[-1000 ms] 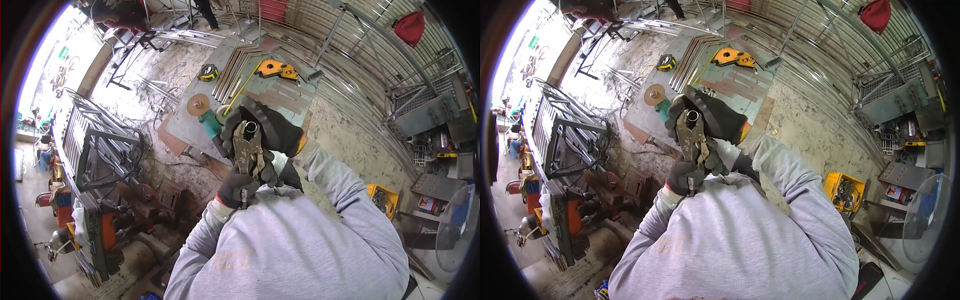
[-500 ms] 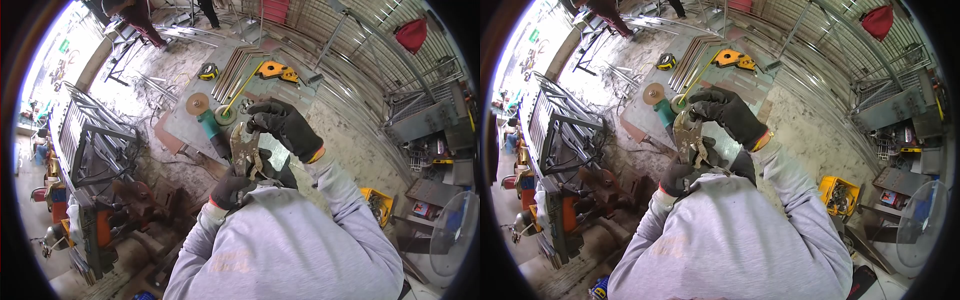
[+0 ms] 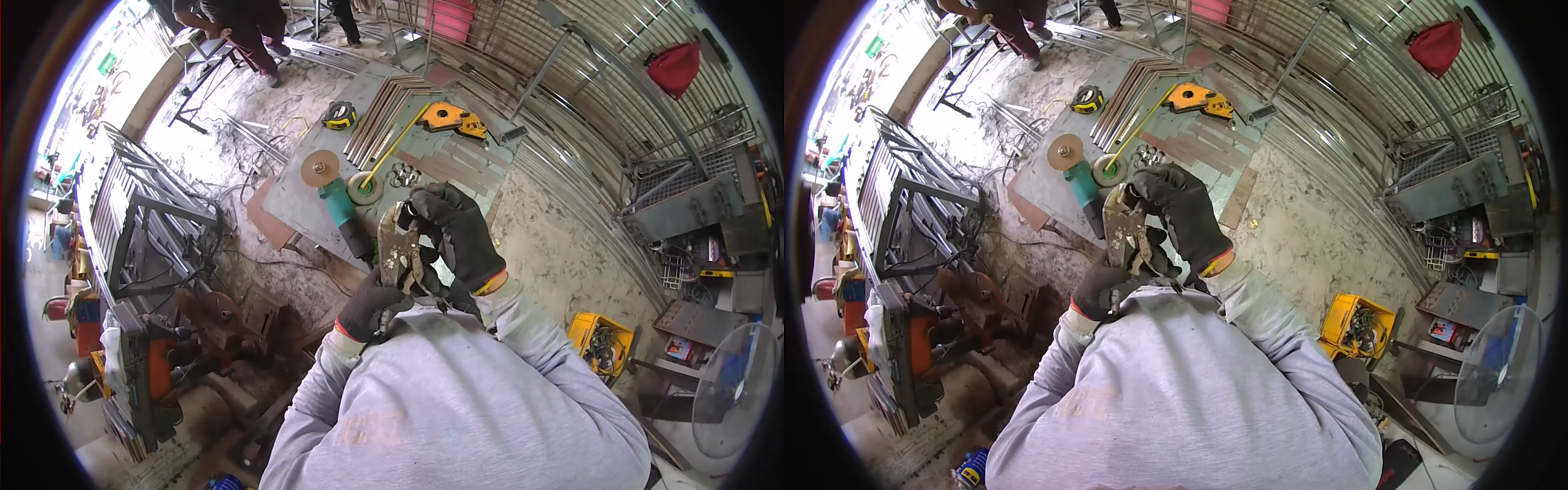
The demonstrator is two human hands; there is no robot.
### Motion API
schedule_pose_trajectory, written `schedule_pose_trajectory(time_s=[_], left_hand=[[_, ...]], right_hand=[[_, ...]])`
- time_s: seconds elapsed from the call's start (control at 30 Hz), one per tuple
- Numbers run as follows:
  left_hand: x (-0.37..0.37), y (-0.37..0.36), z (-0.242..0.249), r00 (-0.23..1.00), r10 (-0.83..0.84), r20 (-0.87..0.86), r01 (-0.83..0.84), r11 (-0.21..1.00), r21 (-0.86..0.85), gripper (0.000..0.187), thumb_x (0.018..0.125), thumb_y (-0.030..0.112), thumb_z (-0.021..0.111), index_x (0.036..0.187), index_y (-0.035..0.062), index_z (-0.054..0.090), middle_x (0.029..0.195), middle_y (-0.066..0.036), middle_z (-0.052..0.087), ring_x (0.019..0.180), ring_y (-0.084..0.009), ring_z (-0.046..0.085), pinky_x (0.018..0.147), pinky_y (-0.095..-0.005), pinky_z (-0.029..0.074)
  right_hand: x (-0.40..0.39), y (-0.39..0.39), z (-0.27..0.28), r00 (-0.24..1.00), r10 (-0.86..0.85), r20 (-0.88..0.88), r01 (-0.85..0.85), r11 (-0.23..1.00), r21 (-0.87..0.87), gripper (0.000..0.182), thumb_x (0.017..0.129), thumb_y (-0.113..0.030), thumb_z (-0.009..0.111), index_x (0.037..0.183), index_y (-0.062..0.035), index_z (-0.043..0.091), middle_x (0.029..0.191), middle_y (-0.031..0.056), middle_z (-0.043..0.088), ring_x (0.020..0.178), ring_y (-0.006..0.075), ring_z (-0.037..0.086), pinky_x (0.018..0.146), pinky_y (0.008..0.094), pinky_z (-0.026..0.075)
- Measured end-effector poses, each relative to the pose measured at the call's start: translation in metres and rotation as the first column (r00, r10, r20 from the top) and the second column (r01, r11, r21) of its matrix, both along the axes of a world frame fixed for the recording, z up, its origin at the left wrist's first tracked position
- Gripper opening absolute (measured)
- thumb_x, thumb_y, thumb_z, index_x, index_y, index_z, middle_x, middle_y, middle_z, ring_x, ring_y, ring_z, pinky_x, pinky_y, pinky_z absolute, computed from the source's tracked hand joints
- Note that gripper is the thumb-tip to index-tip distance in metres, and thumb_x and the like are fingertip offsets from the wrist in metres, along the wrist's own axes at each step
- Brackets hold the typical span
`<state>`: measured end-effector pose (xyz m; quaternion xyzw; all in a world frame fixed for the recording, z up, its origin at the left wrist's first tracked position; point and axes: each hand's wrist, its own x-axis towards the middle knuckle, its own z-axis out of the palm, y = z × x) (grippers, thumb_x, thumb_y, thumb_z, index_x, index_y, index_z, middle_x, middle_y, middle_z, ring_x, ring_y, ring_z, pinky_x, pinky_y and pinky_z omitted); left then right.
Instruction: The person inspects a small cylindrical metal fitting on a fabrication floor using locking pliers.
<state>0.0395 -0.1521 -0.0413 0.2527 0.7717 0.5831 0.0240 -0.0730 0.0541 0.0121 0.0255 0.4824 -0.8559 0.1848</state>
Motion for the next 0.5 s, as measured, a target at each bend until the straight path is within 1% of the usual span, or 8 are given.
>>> schedule_pose_trajectory(time_s=[0.03, 0.07, 0.1, 0.13, 0.2, 0.23, 0.3, 0.5], left_hand=[[0.001, 0.004, -0.002, 1.0, 0.001, 0.001, -0.001, 1.0, 0.0, 0.055, 0.088, 0.011, 0.067, 0.139, -0.006, 0.055, 0.134, -0.014, 0.064, 0.12, -0.0252, 0.062, 0.106, -0.0366, 0.048], [0.003, 0.011, -0.003, 0.919, -0.023, 0.394, -0.115, 0.939, 0.323, 0.057, 0.087, 0.011, 0.067, 0.14, -0.0057, 0.054, 0.133, -0.015, 0.064, 0.12, -0.0272, 0.063, 0.106, -0.0378, 0.048], [0.003, 0.016, -0.001, 0.698, -0.179, 0.693, -0.335, 0.774, 0.537, 0.059, 0.086, 0.01, 0.068, 0.141, -0.0055, 0.054, 0.132, -0.016, 0.064, 0.121, -0.0291, 0.063, 0.106, -0.0391, 0.048], [0.001, 0.016, -0.002, 0.699, -0.178, 0.693, -0.337, 0.773, 0.538, 0.059, 0.086, 0.01, 0.068, 0.141, -0.0055, 0.054, 0.132, -0.016, 0.064, 0.121, -0.0291, 0.063, 0.106, -0.0391, 0.048], [-0.008, 0.017, 0.004, 0.641, -0.471, 0.606, -0.302, 0.571, 0.763, 0.068, 0.084, 0.014, 0.068, 0.146, -0.0064, 0.05, 0.132, -0.017, 0.063, 0.123, -0.0315, 0.063, 0.108, -0.0419, 0.048], [-0.01, 0.02, 0.011, 0.642, -0.471, 0.606, -0.303, 0.57, 0.764, 0.068, 0.084, 0.014, 0.068, 0.146, -0.0064, 0.05, 0.132, -0.017, 0.063, 0.123, -0.0315, 0.063, 0.108, -0.0419, 0.048], [-0.012, 0.026, 0.027, 0.632, -0.538, 0.557, -0.298, 0.495, 0.816, 0.08, 0.078, 0.021, 0.072, 0.149, -0.0061, 0.045, 0.128, -0.02, 0.064, 0.123, -0.0366, 0.064, 0.115, -0.0513, 0.046], [-0.013, 0.021, 0.042, 0.632, -0.495, 0.596, -0.304, 0.55, 0.778, 0.084, 0.076, 0.017, 0.069, 0.152, -0.0067, 0.042, 0.135, -0.022, 0.063, 0.126, -0.0377, 0.063, 0.113, -0.0534, 0.048]], right_hand=[[0.0, 0.0, -0.004, 1.0, 0.001, 0.001, -0.001, 1.0, 0.0, 0.025, 0.102, -0.013, 0.067, 0.121, 0.0019, 0.066, 0.108, 0.0089, 0.072, 0.098, 0.0196, 0.072, 0.091, 0.0329, 0.059], [0.0, 0.0, -0.01, 1.0, -0.018, -0.005, 0.018, 0.994, -0.11, 0.026, 0.104, -0.019, 0.066, 0.119, 0.0012, 0.068, 0.108, 0.0059, 0.071, 0.096, 0.0163, 0.07, 0.089, 0.0315, 0.057], [0.0, -0.002, -0.007, 0.999, -0.038, -0.009, 0.035, 0.975, -0.22, 0.028, 0.105, -0.024, 0.065, 0.118, 0.0005, 0.07, 0.107, 0.003, 0.07, 0.094, 0.013, 0.067, 0.087, 0.0301, 0.055], [0.001, -0.002, -0.003, 0.999, -0.036, -0.009, 0.033, 0.975, -0.22, 0.028, 0.105, -0.024, 0.065, 0.118, 0.0005, 0.07, 0.107, 0.003, 0.07, 0.094, 0.013, 0.067, 0.087, 0.0301, 0.055], [0.005, -0.001, 0.008, 0.998, -0.047, -0.044, 0.041, 0.992, -0.117, 0.032, 0.107, -0.028, 0.061, 0.116, 0.0019, 0.07, 0.107, 0.0017, 0.069, 0.094, 0.0115, 0.065, 0.087, 0.0297, 0.054], [0.005, 0.002, 0.009, 0.998, -0.045, -0.045, 0.04, 0.992, -0.116, 0.032, 0.107, -0.028, 0.061, 0.116, 0.0019, 0.07, 0.107, 0.0017, 0.069, 0.094, 0.0115, 0.065, 0.087, 0.0297, 0.054], [0.005, 0.01, 0.01, 0.977, -0.006, -0.215, 0.053, 0.975, 0.214, 0.031, 0.106, -0.024, 0.062, 0.117, 0.0033, 0.07, 0.107, 0.0021, 0.069, 0.094, 0.0106, 0.064, 0.087, 0.0284, 0.053], [0.007, 0.012, 0.011, 0.958, -0.034, -0.285, 0.095, 0.975, 0.203, 0.03, 0.103, -0.019, 0.066, 0.121, 0.0034, 0.072, 0.1, 0.0007, 0.072, 0.089, 0.0074, 0.062, 0.081, 0.0248, 0.05]])
